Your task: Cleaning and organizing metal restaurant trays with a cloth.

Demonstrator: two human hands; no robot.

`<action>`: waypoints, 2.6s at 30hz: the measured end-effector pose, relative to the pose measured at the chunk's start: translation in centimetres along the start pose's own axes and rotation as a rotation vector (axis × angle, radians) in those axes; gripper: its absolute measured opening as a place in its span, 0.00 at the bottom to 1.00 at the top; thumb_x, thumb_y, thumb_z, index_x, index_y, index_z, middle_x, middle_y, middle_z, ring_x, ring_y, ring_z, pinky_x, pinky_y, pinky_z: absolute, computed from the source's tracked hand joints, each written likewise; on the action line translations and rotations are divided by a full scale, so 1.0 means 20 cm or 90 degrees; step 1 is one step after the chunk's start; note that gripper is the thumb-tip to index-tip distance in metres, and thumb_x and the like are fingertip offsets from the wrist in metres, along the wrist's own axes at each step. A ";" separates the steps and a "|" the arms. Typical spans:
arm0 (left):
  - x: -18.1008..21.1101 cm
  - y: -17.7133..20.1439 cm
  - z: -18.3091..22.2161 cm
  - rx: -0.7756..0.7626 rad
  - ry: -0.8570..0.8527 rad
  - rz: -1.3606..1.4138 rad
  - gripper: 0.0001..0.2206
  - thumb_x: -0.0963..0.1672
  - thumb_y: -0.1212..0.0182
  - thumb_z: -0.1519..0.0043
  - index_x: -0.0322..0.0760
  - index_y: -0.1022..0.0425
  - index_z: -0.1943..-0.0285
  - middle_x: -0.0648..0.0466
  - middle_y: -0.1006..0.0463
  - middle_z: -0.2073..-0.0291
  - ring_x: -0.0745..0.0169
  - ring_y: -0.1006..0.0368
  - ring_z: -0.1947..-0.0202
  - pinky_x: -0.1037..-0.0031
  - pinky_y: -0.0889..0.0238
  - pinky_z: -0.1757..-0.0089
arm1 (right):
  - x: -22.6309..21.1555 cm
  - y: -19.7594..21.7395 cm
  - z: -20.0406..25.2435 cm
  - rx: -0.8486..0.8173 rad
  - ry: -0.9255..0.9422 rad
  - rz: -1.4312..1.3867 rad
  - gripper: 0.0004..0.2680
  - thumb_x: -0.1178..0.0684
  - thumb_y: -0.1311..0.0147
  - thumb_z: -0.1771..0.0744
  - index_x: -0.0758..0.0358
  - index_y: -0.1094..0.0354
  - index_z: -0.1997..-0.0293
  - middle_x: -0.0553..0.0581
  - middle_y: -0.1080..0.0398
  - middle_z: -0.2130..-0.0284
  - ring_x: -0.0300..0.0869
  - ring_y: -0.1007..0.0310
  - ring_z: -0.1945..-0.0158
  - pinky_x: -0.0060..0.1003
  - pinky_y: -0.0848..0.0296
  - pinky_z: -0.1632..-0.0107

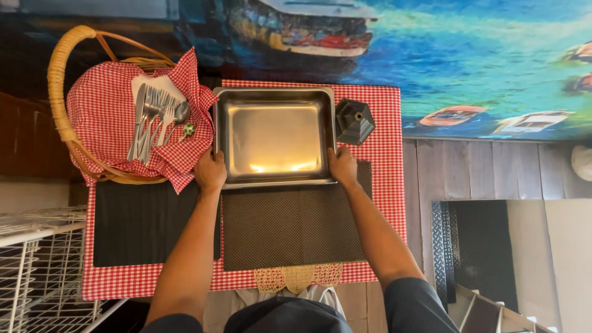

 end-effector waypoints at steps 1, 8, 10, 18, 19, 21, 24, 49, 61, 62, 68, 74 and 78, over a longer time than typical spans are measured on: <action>-0.03 -0.02 -0.01 0.000 -0.001 0.001 0.15 0.47 0.40 0.38 0.37 0.22 0.45 0.40 0.18 0.61 0.35 0.23 0.58 0.50 0.32 0.55 | -0.02 0.02 0.00 0.001 0.001 0.000 0.13 0.43 0.44 0.33 0.67 0.31 0.63 0.70 0.25 0.65 0.64 0.24 0.58 0.57 0.28 0.54; -0.14 -0.12 -0.05 0.039 -0.031 -0.061 0.15 0.47 0.41 0.34 0.34 0.23 0.44 0.34 0.20 0.58 0.27 0.25 0.56 0.46 0.34 0.55 | -0.06 0.05 0.00 -0.029 -0.053 -0.027 0.14 0.42 0.52 0.32 0.66 0.29 0.61 0.74 0.25 0.64 0.69 0.26 0.57 0.62 0.30 0.51; -0.06 -0.07 -0.04 0.048 -0.049 -0.069 0.15 0.47 0.41 0.35 0.34 0.23 0.44 0.34 0.21 0.58 0.27 0.26 0.57 0.45 0.33 0.55 | -0.05 0.03 -0.01 -0.041 -0.060 -0.010 0.15 0.42 0.54 0.31 0.66 0.29 0.61 0.76 0.26 0.63 0.71 0.26 0.56 0.63 0.31 0.50; 0.02 -0.05 -0.01 0.062 -0.139 -0.191 0.16 0.46 0.40 0.36 0.29 0.23 0.46 0.33 0.21 0.59 0.28 0.25 0.59 0.46 0.32 0.56 | -0.04 -0.01 -0.02 -0.093 -0.068 0.024 0.16 0.41 0.55 0.31 0.66 0.28 0.56 0.80 0.27 0.61 0.73 0.27 0.54 0.64 0.31 0.48; 0.00 -0.06 -0.02 0.062 -0.140 -0.191 0.16 0.46 0.40 0.36 0.29 0.23 0.46 0.33 0.21 0.59 0.28 0.25 0.59 0.46 0.32 0.56 | -0.02 -0.02 -0.03 -0.092 -0.069 0.024 0.16 0.41 0.55 0.31 0.66 0.28 0.56 0.80 0.27 0.61 0.73 0.27 0.54 0.64 0.31 0.48; -0.03 -0.07 -0.03 0.062 -0.153 -0.134 0.17 0.46 0.41 0.35 0.28 0.23 0.43 0.32 0.21 0.57 0.27 0.25 0.57 0.48 0.33 0.55 | 0.02 -0.04 -0.05 -0.096 -0.053 0.030 0.16 0.41 0.52 0.31 0.67 0.28 0.57 0.77 0.26 0.61 0.70 0.26 0.54 0.62 0.30 0.49; -0.11 -0.07 -0.07 0.028 -0.113 -0.041 0.17 0.46 0.43 0.33 0.30 0.23 0.40 0.31 0.21 0.55 0.28 0.25 0.55 0.52 0.33 0.53 | -0.18 0.16 0.03 -0.087 -0.029 -0.096 0.14 0.44 0.47 0.32 0.66 0.28 0.55 0.71 0.23 0.60 0.63 0.22 0.55 0.54 0.26 0.51; -0.39 -0.21 -0.14 -0.079 -0.012 0.040 0.22 0.47 0.45 0.33 0.25 0.31 0.33 0.37 0.21 0.47 0.44 0.23 0.47 0.63 0.34 0.46 | -0.18 0.17 0.28 0.078 -0.075 -0.475 0.10 0.59 0.44 0.33 0.69 0.33 0.48 0.61 0.26 0.62 0.42 0.28 0.60 0.36 0.27 0.56; 0.02 -0.04 0.01 0.022 -0.203 -0.183 0.19 0.44 0.36 0.39 0.30 0.25 0.41 0.34 0.20 0.57 0.30 0.24 0.56 0.50 0.32 0.53 | 0.01 0.08 0.12 0.194 0.079 -0.195 0.06 0.56 0.40 0.37 0.67 0.26 0.63 0.66 0.24 0.62 0.57 0.23 0.57 0.47 0.24 0.52; 0.03 -0.04 0.02 0.028 -0.200 -0.210 0.20 0.44 0.35 0.40 0.30 0.26 0.39 0.33 0.20 0.57 0.29 0.24 0.57 0.49 0.32 0.55 | -0.01 0.08 0.12 0.121 -0.015 -0.215 0.08 0.54 0.42 0.36 0.67 0.29 0.59 0.67 0.24 0.62 0.57 0.23 0.57 0.49 0.25 0.50; 0.07 -0.01 0.05 0.033 -0.203 -0.265 0.23 0.44 0.35 0.41 0.28 0.26 0.37 0.33 0.21 0.58 0.30 0.24 0.60 0.48 0.31 0.57 | -0.14 0.10 0.05 -0.045 -0.053 -0.079 0.14 0.51 0.44 0.34 0.68 0.36 0.47 0.72 0.26 0.58 0.64 0.26 0.51 0.56 0.29 0.46; 0.04 -0.03 0.06 0.082 -0.240 -0.259 0.23 0.44 0.34 0.42 0.27 0.25 0.38 0.34 0.20 0.58 0.32 0.24 0.59 0.50 0.30 0.56 | -0.08 -0.05 0.02 -0.008 0.076 0.017 0.17 0.53 0.47 0.33 0.71 0.41 0.39 0.78 0.32 0.52 0.68 0.32 0.48 0.58 0.32 0.46; 0.01 -0.04 0.05 0.102 -0.247 -0.284 0.22 0.44 0.34 0.41 0.27 0.25 0.40 0.35 0.20 0.56 0.32 0.24 0.57 0.50 0.31 0.55 | 0.00 -0.14 0.02 -0.018 0.072 -0.026 0.17 0.54 0.51 0.31 0.73 0.44 0.35 0.78 0.31 0.52 0.68 0.31 0.48 0.59 0.32 0.45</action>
Point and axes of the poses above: each hand's wrist, its own z-axis away from the middle knuckle, its own y-axis out of the back of the hand, x = y × z, the point moved 7 cm from there along -z, towards the middle knuckle
